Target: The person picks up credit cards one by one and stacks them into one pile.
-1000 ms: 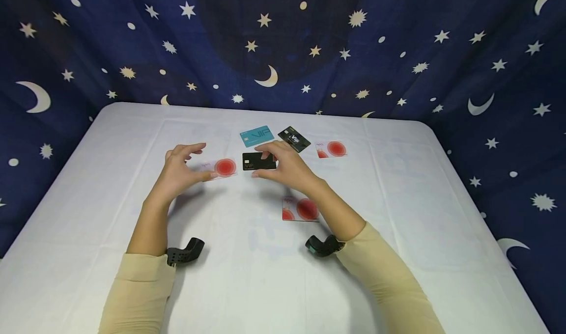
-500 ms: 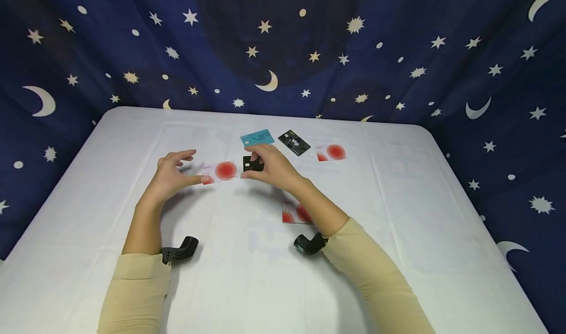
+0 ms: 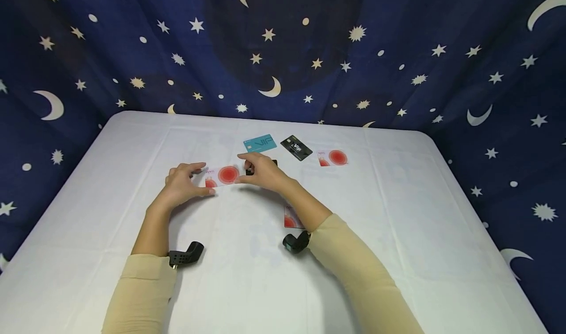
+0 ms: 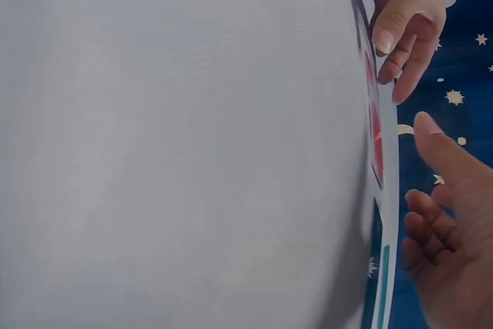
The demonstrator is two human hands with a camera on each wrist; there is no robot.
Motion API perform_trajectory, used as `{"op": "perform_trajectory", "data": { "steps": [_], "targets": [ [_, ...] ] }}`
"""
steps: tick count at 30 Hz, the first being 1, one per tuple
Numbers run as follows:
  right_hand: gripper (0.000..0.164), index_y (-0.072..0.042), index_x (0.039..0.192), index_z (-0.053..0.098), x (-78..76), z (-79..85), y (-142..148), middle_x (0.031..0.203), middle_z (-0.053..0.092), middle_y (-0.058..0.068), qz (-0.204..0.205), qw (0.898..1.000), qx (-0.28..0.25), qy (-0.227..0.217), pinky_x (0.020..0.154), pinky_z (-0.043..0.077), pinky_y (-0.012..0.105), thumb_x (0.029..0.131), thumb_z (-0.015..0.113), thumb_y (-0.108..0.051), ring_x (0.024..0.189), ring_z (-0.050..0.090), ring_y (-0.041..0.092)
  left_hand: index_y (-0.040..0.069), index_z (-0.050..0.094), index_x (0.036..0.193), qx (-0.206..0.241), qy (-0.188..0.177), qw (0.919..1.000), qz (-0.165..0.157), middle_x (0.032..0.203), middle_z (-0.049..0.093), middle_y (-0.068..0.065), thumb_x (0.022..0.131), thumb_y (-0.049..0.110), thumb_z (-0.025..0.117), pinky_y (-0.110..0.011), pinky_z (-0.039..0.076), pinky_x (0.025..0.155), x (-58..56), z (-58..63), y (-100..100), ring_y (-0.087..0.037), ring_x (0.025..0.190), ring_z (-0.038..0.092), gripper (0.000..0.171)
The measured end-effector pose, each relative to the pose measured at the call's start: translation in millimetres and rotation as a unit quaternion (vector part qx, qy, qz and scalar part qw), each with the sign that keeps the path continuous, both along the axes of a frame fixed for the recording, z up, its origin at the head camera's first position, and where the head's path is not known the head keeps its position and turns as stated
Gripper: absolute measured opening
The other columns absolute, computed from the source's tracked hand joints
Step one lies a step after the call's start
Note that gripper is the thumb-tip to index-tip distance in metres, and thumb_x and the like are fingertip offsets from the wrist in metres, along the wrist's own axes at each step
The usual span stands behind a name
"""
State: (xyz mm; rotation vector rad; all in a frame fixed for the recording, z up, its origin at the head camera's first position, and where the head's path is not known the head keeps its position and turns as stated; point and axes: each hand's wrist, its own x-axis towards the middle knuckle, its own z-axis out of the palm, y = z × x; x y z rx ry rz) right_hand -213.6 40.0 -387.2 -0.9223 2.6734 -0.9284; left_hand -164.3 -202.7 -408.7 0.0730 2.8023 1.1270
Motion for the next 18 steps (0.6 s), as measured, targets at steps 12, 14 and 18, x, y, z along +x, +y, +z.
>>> {"op": "perform_trajectory", "data": {
  "steps": [12, 14, 18],
  "targets": [
    [0.073, -0.002, 0.137, 0.048, -6.4, -12.4, -15, 0.086, 0.056, 0.003, -0.021, 0.997, 0.067, -0.014, 0.067, 0.038, 0.021, 0.078, 0.078, -0.033, 0.075, 0.045, 0.013, 0.003, 0.048, 0.136, -0.010, 0.000, 0.9999, 0.011, 0.137, 0.034, -0.028, 0.076, 0.031, 0.078, -0.061, 0.024, 0.099, -0.9, -8.8, 4, -0.045, 0.127, 0.024, 0.073],
    [0.071, -0.004, 0.136, 0.049, -7.4, -14.0, -17, 0.084, 0.054, 0.002, -0.027, 0.996, 0.080, -0.016, 0.065, 0.035, 0.020, 0.078, 0.077, -0.034, 0.075, 0.044, 0.012, 0.002, 0.050, 0.134, -0.006, 0.000, 0.9999, 0.016, 0.138, 0.034, -0.027, 0.078, 0.029, 0.076, -0.061, 0.024, 0.101, -0.6, -10.2, 3, -0.045, 0.128, 0.024, 0.067],
    [0.065, -0.008, 0.135, 0.053, -8.6, -16.1, -20, 0.083, 0.053, 0.001, -0.040, 0.994, 0.097, -0.018, 0.063, 0.033, 0.021, 0.080, 0.075, -0.035, 0.078, 0.044, 0.012, 0.002, 0.053, 0.131, 0.007, 0.007, 0.9997, 0.022, 0.136, 0.037, -0.026, 0.081, 0.026, 0.073, -0.060, 0.024, 0.103, -1.3, -13.0, 2, -0.043, 0.128, 0.025, 0.058]
  ]
}}
